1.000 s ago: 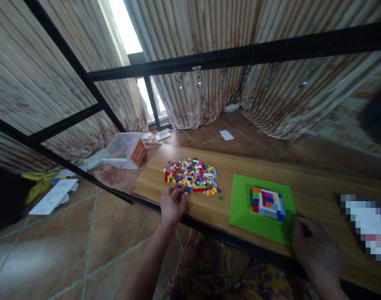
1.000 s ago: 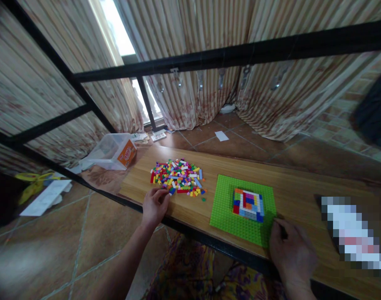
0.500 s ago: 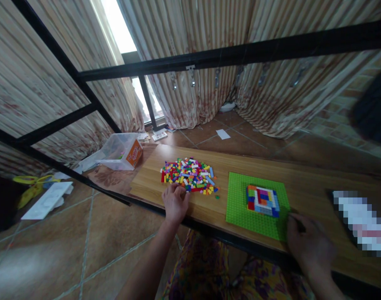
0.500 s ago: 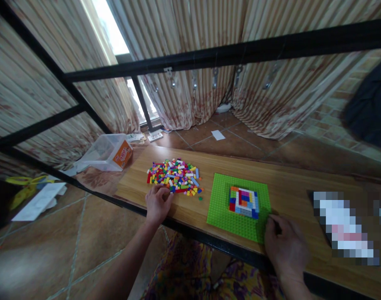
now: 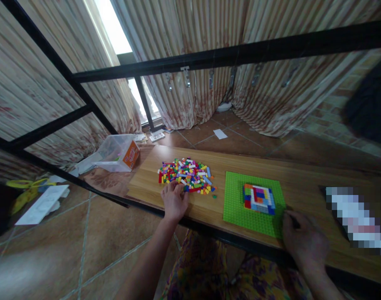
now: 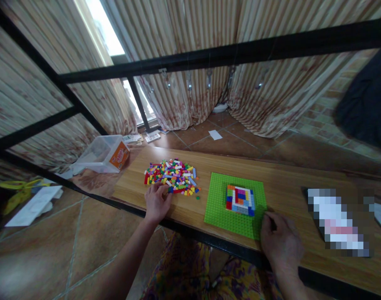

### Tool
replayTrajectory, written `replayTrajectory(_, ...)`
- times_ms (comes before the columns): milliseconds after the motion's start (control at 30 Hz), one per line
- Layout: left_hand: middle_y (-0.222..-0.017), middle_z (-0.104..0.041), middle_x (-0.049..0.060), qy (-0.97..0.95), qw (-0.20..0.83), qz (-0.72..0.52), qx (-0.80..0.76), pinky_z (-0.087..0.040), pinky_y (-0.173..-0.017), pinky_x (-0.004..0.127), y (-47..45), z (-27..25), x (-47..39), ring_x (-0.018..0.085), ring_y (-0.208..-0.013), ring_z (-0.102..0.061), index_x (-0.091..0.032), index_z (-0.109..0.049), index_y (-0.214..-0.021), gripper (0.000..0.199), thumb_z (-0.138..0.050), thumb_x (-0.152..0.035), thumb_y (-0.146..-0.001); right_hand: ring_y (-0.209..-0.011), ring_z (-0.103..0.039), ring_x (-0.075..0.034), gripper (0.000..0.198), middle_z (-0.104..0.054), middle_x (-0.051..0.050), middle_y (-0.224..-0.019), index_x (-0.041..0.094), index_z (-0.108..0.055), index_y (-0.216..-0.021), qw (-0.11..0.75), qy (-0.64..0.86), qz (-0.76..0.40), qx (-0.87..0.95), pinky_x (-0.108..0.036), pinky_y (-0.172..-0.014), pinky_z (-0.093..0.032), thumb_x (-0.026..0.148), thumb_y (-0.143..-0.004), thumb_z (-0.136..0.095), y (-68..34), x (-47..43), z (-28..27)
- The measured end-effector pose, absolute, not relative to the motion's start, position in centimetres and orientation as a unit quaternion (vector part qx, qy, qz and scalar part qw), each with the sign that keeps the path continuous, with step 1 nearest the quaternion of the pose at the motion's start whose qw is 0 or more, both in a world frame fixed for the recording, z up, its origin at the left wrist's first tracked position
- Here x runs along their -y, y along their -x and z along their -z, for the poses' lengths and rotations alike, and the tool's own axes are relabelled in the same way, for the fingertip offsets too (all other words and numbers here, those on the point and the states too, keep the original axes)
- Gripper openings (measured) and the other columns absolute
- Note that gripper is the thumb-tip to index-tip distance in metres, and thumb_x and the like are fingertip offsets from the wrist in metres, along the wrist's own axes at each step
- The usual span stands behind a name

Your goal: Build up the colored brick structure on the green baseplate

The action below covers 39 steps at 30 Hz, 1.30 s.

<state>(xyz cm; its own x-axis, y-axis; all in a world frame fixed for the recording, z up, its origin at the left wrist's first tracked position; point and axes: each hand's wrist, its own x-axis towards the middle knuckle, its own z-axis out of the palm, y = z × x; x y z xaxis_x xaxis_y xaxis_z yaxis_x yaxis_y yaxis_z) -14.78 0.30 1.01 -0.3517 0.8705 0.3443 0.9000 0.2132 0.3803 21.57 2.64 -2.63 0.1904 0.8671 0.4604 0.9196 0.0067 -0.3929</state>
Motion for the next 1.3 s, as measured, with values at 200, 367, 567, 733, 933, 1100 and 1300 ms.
replayTrajectory(200, -0.117, -0.061, 0.010, 0.578, 0.048, 0.284, 0.763, -0.041, -0.094, 0.047, 14.8, -0.9, -0.4, 0.029, -0.110, -0.055, -0.022, -0.065, -0.097, 0.020, -0.065, -0.025, -0.077, -0.084, -0.062, -0.024, 0.034, -0.069, -0.010, -0.096, 0.018, -0.070, -0.091, 0.328, 0.692, 0.041, 0.642, -0.033, -0.068, -0.044, 0.040, -0.085, -0.044, -21.7, -2.9, 2.8)
replayTrajectory(367, -0.106, -0.065, 0.008, 0.597, 0.053, 0.317, 0.735, -0.044, -0.091, 0.043, 14.7, -1.1, -0.5, 0.026, -0.102, -0.059, -0.021, -0.062, -0.100, 0.021, -0.063, -0.023, -0.080, -0.081, -0.062, -0.023, 0.033, -0.069, -0.010, -0.096, 0.018, -0.069, -0.091, 0.323, 0.698, 0.048, 0.638, -0.032, -0.065, -0.043, 0.039, -0.086, -0.045, -21.7, -2.8, 2.8)
replayTrajectory(567, -0.089, -0.066, 0.004, 0.544, -0.085, 0.437, 0.711, -0.050, -0.081, 0.032, 13.2, -2.0, -0.2, 0.018, -0.085, -0.063, -0.021, -0.057, -0.103, 0.021, -0.059, -0.023, -0.083, -0.086, -0.062, -0.023, 0.034, -0.069, -0.010, -0.100, 0.018, -0.069, -0.093, 0.322, 0.699, 0.035, 0.637, -0.032, -0.069, -0.045, 0.040, -0.086, -0.044, -21.6, -2.8, 3.0)
replayTrajectory(733, -0.087, -0.066, 0.002, 0.446, -0.300, 0.577, 0.616, -0.050, -0.080, 0.028, 10.2, -2.6, 1.0, 0.014, -0.084, -0.064, -0.018, -0.057, -0.091, 0.014, -0.062, -0.023, -0.079, -0.086, -0.063, -0.025, 0.036, -0.069, -0.011, -0.098, 0.018, -0.069, -0.092, 0.340, 0.693, 0.010, 0.636, -0.036, -0.073, -0.047, 0.042, -0.085, -0.044, -21.9, -2.9, 2.6)
replayTrajectory(933, -0.075, -0.063, -0.002, 0.347, -0.454, 0.605, 0.554, -0.047, -0.070, 0.023, 7.5, -2.6, 3.0, 0.011, -0.071, -0.060, -0.018, -0.058, -0.084, 0.019, -0.070, -0.021, -0.068, -0.087, -0.063, -0.027, 0.042, -0.069, -0.013, -0.097, 0.016, -0.068, -0.094, 0.385, 0.679, -0.058, 0.623, -0.038, -0.077, -0.048, 0.049, -0.086, -0.045, -19.3, -1.3, -1.3)
replayTrajectory(1100, -0.075, -0.064, -0.002, 0.348, -0.474, 0.597, 0.546, -0.046, -0.069, 0.022, 6.9, -2.7, 3.5, 0.011, -0.071, -0.059, -0.018, -0.059, -0.084, 0.019, -0.069, -0.019, -0.068, -0.095, -0.064, -0.022, 0.037, -0.069, -0.008, -0.106, 0.022, -0.068, -0.102, 0.401, 0.576, -0.284, 0.654, -0.033, -0.080, -0.049, 0.051, -0.086, -0.052, -12.2, 1.0, -3.6)
replayTrajectory(1300, -0.088, -0.069, 0.002, 0.431, -0.368, 0.568, 0.597, -0.050, -0.079, 0.027, 9.9, -0.9, 2.5, 0.015, -0.083, -0.064, -0.019, -0.065, -0.093, 0.018, -0.056, -0.015, -0.078, -0.086, -0.063, -0.019, 0.032, -0.069, -0.007, -0.098, 0.021, -0.069, -0.095, 0.376, 0.502, -0.301, 0.719, -0.031, -0.077, -0.047, 0.041, -0.091, -0.045, -4.5, -3.3, -4.0)
